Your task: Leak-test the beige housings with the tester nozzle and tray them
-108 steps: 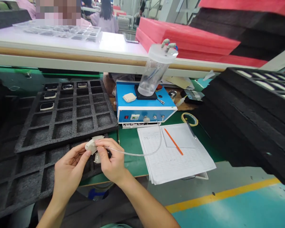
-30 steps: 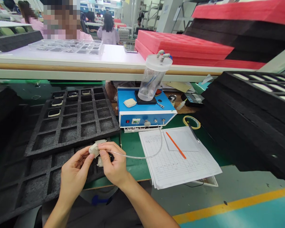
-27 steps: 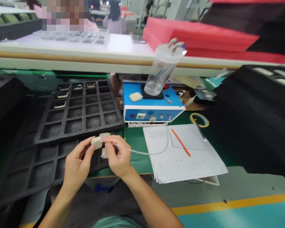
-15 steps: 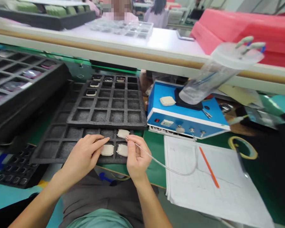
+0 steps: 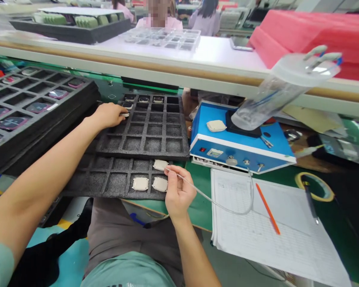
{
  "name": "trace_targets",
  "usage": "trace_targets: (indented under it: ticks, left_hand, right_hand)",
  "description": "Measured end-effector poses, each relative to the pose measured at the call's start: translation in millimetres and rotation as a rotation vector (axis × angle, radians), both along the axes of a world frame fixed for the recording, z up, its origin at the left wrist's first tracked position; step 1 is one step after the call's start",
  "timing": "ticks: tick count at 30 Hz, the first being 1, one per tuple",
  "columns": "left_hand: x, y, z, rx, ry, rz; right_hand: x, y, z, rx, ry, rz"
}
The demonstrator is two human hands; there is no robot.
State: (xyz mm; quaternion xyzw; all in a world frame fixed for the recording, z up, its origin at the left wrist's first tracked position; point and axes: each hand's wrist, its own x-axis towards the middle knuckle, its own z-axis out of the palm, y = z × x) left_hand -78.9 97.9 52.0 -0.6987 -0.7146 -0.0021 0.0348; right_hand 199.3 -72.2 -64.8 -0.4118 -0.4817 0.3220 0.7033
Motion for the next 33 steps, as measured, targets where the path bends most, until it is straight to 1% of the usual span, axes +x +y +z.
trace_targets:
  ticks: [1, 3, 5, 6, 7, 8, 9, 10, 12, 14, 16, 19, 24, 26, 29, 33]
  left_hand:
    - [1, -5, -0.5, 0.032, -0.011, -0.002]
    - [12, -26, -0.7, 0.153, -0.107, -0.017]
    - [35, -60, -4.0, 0.313, -0.327, -0.061]
    - [50, -80, -8.7, 0.377, -0.466, -0.096]
    - [66, -101, -15.9, 0.404, -0.626, -0.138]
    - [83, -122, -25.6, 0.397, -0.788, -0.164]
    - [98, -141, -37.1, 0.362, -0.947, -0.155]
    - [112, -157, -49.6, 0.302, -1.096, -0.119]
    - [132, -179, -72.8, 0.225, -1.308, -0.044]
    - [143, -187, -88.3, 0.201, -1.409, 0.004]
    - [147, -186, -94.7, 0.203, -1.440, 0.021]
    - [147, -181, -93.6, 0.191, -1.491, 0.035]
    - [144, -180, -89.6, 0.247, -1.708, 0.105]
    - [143, -180, -89.8, 0.237, -1.757, 0.116]
    - [142, -180, -89.6, 0.233, -1.789, 0.152]
    - [145, -181, -86.9, 0.243, -1.764, 0.171]
  right_hand:
    - [0, 0, -0.1, 0.006, 0.007, -0.005]
    - [0, 0, -0.5, 0.025, 0.007, -0.013]
    - [0, 1, -1.3, 0.047, -0.006, -0.017]
    - [0, 1, -1.8, 0.063, -0.009, -0.016]
    - [0, 2, -2.4, 0.081, -0.010, -0.014]
    - [0, 2, -3.1, 0.100, -0.011, -0.013]
    - [0, 3, -3.9, 0.119, -0.017, -0.009]
    - [0, 3, -4.7, 0.137, -0.027, -0.003]
    - [1, 5, -5.9, 0.160, -0.062, 0.015]
    - [3, 6, -6.3, 0.162, -0.114, 0.031]
    - [4, 7, -5.8, 0.154, -0.163, 0.047]
    - [5, 6, -4.7, 0.137, -0.191, 0.068]
    - [4, 4, -6.2, 0.111, -0.168, 0.056]
    - [4, 4, -7.4, 0.118, -0.152, 0.051]
    - [4, 3, -8.8, 0.120, -0.158, 0.069]
    - [4, 2, -10.1, 0.112, -0.169, 0.074]
